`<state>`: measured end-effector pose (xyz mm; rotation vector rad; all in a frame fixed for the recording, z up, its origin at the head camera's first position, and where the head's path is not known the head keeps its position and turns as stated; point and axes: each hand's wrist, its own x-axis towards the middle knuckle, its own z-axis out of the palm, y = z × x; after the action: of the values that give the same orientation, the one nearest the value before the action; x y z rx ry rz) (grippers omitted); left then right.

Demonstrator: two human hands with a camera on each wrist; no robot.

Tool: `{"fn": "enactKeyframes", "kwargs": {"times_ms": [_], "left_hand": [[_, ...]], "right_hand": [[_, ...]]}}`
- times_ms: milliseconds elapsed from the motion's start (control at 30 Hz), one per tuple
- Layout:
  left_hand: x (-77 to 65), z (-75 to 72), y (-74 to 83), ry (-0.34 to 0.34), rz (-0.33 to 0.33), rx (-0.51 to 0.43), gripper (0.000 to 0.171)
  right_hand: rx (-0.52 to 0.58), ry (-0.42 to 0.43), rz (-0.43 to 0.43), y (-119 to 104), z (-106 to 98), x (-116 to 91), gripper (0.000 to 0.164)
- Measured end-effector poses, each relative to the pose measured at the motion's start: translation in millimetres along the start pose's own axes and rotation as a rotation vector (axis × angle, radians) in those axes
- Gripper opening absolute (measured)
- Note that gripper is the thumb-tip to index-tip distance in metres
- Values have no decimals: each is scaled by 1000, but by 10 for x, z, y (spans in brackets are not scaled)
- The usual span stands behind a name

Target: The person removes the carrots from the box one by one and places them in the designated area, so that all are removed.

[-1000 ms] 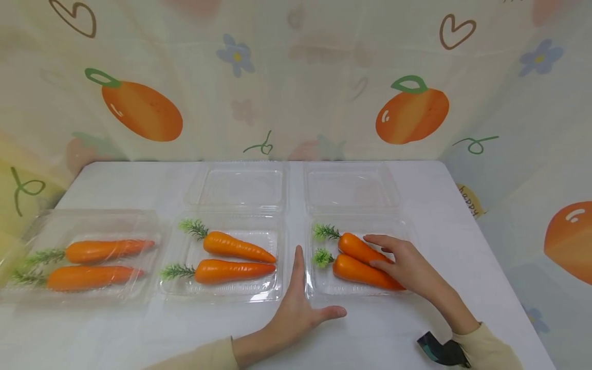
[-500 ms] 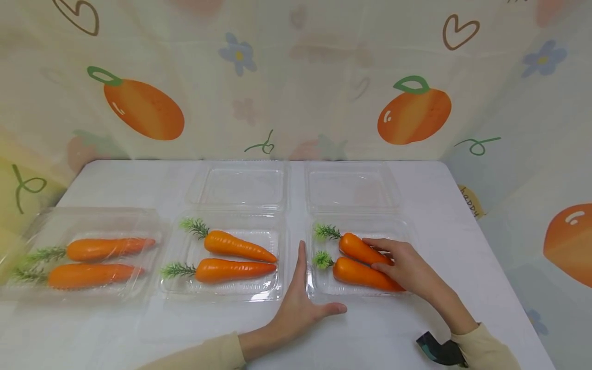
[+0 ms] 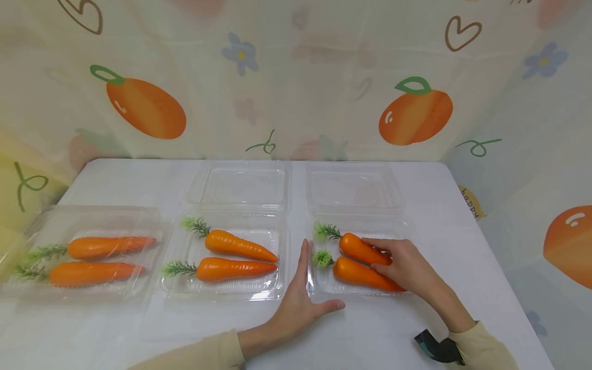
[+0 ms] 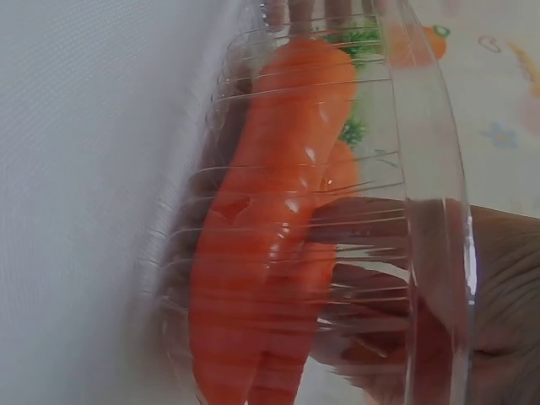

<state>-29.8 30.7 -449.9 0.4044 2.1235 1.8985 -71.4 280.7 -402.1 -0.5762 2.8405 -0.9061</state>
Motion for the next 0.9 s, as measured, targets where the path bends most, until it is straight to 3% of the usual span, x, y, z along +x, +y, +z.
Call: {"fn": "enactKeyframes", "kwargs": {"times_ms": [567, 900], "left_hand": [[-30, -27, 12, -4, -22, 48, 119], [-41, -32, 15, -10, 7, 44, 112]], "right_hand": [[-56, 94, -15, -144, -221, -64, 52], [-141, 183, -61, -168, -399, -84, 51]]}}
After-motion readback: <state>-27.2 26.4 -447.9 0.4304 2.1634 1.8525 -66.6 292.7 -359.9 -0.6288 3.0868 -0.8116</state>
